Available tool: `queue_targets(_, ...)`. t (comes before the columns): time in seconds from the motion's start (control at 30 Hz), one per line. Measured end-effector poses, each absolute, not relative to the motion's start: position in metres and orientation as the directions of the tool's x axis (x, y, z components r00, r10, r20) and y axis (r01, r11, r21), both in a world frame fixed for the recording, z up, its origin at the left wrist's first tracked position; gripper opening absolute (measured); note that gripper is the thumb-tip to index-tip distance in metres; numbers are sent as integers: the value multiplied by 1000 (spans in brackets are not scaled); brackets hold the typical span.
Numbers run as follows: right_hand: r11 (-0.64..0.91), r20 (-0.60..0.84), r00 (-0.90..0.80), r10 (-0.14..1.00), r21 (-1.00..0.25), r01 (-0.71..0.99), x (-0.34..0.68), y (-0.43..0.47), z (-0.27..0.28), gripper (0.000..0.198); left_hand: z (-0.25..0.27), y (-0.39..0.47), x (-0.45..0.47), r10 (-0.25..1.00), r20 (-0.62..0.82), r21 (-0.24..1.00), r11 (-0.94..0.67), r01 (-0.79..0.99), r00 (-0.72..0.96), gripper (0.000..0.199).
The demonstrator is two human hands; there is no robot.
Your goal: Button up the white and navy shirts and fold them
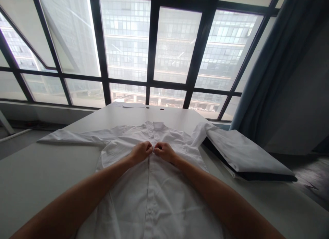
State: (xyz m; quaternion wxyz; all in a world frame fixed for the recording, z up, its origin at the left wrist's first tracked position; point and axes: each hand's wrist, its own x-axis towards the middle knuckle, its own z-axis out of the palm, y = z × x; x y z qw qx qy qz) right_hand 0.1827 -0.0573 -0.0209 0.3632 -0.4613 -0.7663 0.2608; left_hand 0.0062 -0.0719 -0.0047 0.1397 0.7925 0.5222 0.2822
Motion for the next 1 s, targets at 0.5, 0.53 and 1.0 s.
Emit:
queue_targets(0.5,390,307,-317,897,-216,895,202,-61,-20,43,-16,-64,-11,869,30,185,-490,852,493,54)
queue_targets(0.53,400,285,-340,896,-188,897,204,-59,-18,43,-13,-64,-12,866,3,184,-492,851,500,55)
queue_targets(1.0,101,36,-96,995,-211,972,144,-1,28,43,24,16,23,970,75,274,-244,930,232,20)
